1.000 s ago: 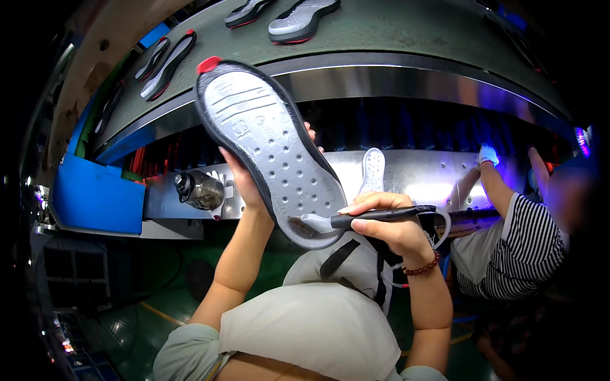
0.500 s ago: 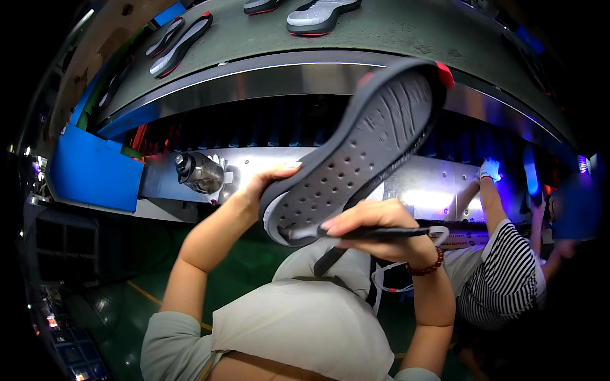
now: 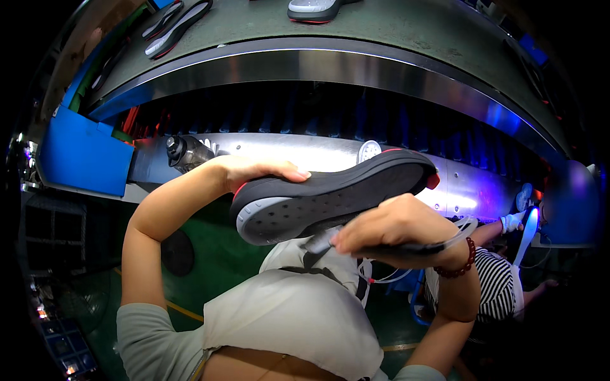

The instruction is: The person picks up shoe insoles from a conveyor belt and applies glue to the bottom surface using a brush. They repeatedly dip the brush into a container and spread the adhesive across each insole before placing it back on the belt.

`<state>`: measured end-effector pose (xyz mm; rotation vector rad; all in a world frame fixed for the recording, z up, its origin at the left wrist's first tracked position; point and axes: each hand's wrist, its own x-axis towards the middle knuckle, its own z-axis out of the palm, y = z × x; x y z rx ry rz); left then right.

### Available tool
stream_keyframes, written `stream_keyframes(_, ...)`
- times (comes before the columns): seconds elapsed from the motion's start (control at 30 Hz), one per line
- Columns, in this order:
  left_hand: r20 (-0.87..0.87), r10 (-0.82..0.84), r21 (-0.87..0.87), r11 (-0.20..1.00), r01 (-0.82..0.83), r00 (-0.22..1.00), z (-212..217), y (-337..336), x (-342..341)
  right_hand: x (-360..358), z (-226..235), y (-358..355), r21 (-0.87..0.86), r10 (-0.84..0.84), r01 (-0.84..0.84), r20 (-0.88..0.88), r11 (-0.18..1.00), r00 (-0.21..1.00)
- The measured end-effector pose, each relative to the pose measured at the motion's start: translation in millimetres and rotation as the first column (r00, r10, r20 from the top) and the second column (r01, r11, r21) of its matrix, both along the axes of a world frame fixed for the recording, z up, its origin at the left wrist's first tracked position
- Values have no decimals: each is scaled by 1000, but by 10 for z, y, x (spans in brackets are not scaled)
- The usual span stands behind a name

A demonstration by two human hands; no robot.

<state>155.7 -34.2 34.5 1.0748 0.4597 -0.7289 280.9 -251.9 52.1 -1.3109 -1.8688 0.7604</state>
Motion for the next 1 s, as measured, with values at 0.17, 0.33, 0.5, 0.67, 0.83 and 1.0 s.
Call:
stream_keyframes(0.17, 56, 2, 57, 998, -5, 998, 54, 73, -39, 48, -201, -88, -33, -57, 54, -84, 998, 995)
stream_keyframes(0.33, 5, 154, 69, 986, -154, 988, 28, 161, -215, 41, -229, -173, -58, -180, 170, -304, 984, 935)
stream_keyframes(0.5, -1, 94, 173, 981, -92, 996, 77, 238, -312, 77, -216, -290, -93, -115, 110, -51, 990, 992)
stream_keyframes(0.67, -38, 193, 160, 970, -185, 980, 18, 324, -362, 202, -245, -302, -85, -227, 215, -189, 973, 955)
stream_keyframes(0.83, -70, 229, 129, 967, -219, 971, -244, 429, -472, 271, -162, -375, -154, -224, 210, -74, 965, 972)
stream_keyframes(1.0, -119, 510, -222, 823, -523, 852, -832, 132, -439, -156, -372, -77, -289, -511, 425, -403, 858, 759)
